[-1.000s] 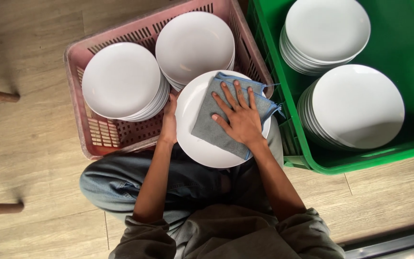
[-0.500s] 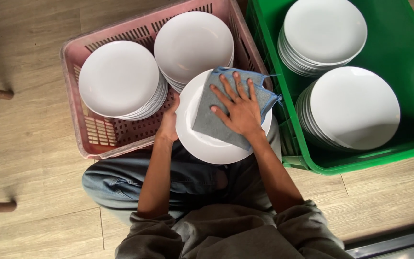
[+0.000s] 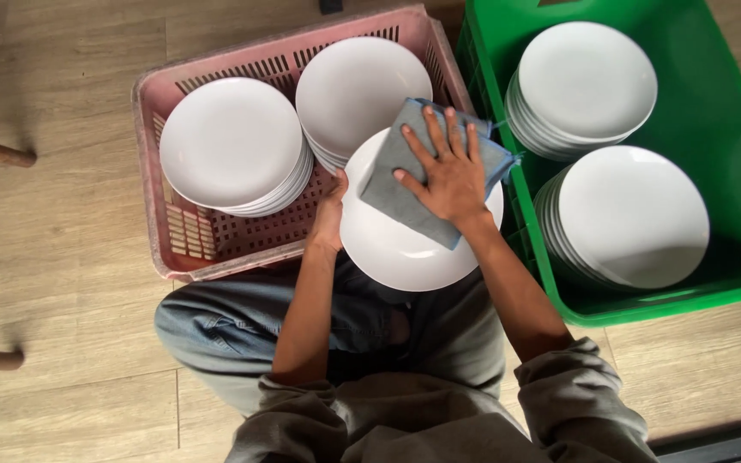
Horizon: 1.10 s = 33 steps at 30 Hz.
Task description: A person sitting on the floor wipes white ceramic plates with a blue cloth and transfers them from a pink basket to a green basket.
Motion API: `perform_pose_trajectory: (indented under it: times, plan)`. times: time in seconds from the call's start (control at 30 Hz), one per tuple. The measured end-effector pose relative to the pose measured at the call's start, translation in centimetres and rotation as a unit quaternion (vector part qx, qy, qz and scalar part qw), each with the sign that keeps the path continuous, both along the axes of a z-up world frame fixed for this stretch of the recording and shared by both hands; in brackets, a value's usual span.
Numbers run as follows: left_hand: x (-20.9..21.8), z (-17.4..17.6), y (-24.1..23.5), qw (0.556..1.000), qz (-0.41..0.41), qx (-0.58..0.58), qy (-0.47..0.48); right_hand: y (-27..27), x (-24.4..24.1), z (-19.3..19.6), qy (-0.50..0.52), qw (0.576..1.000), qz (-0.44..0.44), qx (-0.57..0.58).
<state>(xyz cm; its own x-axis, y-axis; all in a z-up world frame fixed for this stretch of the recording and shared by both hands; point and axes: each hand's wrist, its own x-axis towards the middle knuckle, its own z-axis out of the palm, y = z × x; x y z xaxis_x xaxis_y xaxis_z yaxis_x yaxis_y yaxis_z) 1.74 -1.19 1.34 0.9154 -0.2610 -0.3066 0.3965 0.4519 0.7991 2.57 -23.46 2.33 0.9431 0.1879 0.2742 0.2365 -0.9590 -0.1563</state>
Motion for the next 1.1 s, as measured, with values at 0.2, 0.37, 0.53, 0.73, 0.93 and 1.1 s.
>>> perform_pose_trajectory:
  times: [0.2,0.37,0.53,0.73,0.93,1.1]
  plan:
    - [2.2,-8.7,-0.8,0.995,0.026,0.024,-0.097,0.3,-3.6,-1.1,0.020,0.995,-0.091,0.037]
    - [-2.0,-2.8,-1.1,0.993,-0.007,-0.114,0.025,3.9,-10.6,-5.1,-0.038,0.989,-0.132,0.060]
    - [-0.2,-0.7,-1.8,0.994,0.006,-0.104,0.042,8.2,-7.0,-5.1,-0.070,0.974,-0.199,0.080]
    - [-0.4,-0.2,-1.1,0.990,0.002,-0.136,0.025,4.2,0.0,-2.1,-0.149,0.977,-0.094,0.117]
    - [0.2,-1.9,-0.3,0.992,-0.018,-0.119,0.023,0.0,-2.6,-2.6,-0.146,0.981,-0.111,0.068]
    - [4.8,-8.8,0.4,0.963,0.018,-0.204,0.178,0.2,-6.1,-3.9,-0.096,0.989,-0.098,0.052]
